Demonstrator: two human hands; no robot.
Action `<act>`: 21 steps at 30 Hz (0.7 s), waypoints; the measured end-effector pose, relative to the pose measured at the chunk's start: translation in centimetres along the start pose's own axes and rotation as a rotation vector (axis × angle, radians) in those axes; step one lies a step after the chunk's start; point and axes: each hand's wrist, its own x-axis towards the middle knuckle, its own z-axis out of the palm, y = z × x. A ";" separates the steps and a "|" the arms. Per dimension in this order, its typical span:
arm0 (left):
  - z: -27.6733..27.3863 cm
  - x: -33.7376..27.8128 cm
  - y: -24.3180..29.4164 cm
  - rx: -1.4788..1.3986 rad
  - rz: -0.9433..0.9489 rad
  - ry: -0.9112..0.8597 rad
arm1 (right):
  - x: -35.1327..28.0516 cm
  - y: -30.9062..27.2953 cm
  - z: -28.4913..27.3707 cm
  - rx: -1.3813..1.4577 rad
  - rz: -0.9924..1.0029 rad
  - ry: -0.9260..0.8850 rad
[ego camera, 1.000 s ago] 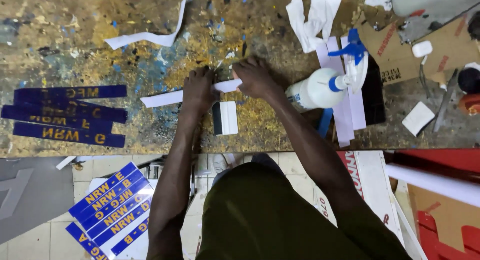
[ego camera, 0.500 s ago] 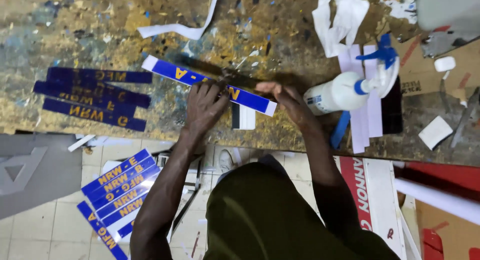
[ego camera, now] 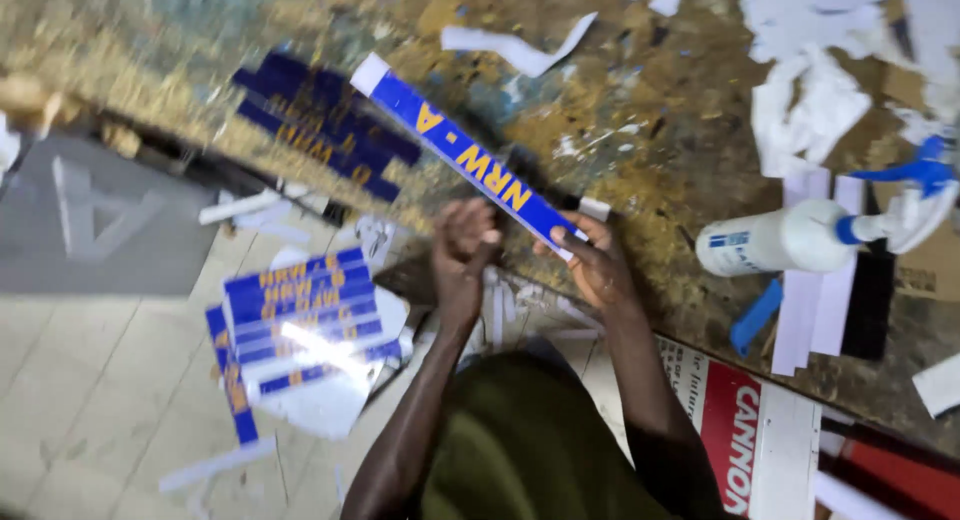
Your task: The person is applying white adhesive strips onto blue sign boards using a small squeegee tool to ensure a smooth, bubble-free finish.
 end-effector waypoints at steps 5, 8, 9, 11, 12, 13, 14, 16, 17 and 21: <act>0.5 -2.6 -3.6 -0.307 -0.185 -0.028 | -1.8 -0.5 2.2 -0.154 -0.024 -0.053; 2.5 -3.5 -1.5 -0.291 -0.182 0.035 | -3.6 -2.1 2.8 -0.175 -0.043 -0.058; 3.2 -4.2 -0.2 -0.250 -0.193 0.087 | -4.3 -2.5 2.8 -0.184 -0.041 -0.059; 3.6 -4.8 -0.4 -0.270 -0.196 0.107 | -5.4 -3.5 2.7 -0.218 -0.049 -0.066; 3.9 -5.3 -0.7 -0.292 -0.184 0.125 | -6.0 -3.9 2.5 -0.253 -0.067 -0.084; 4.5 -6.4 -0.4 -0.292 -0.199 0.125 | -7.0 -4.0 1.8 -0.254 -0.057 -0.072; 5.0 -6.9 0.1 -0.303 -0.185 0.128 | -7.2 -4.3 1.4 -0.237 -0.074 -0.098; 5.0 -7.8 -1.2 -0.314 -0.176 0.139 | -8.0 -4.6 0.6 -0.220 -0.082 -0.125; 4.4 -8.4 -3.1 -0.323 -0.149 0.119 | -8.5 -4.7 0.1 -0.226 -0.094 -0.128; 5.2 -9.5 -4.2 -0.456 -0.085 0.025 | -9.7 -6.2 -1.7 -0.307 -0.144 -0.149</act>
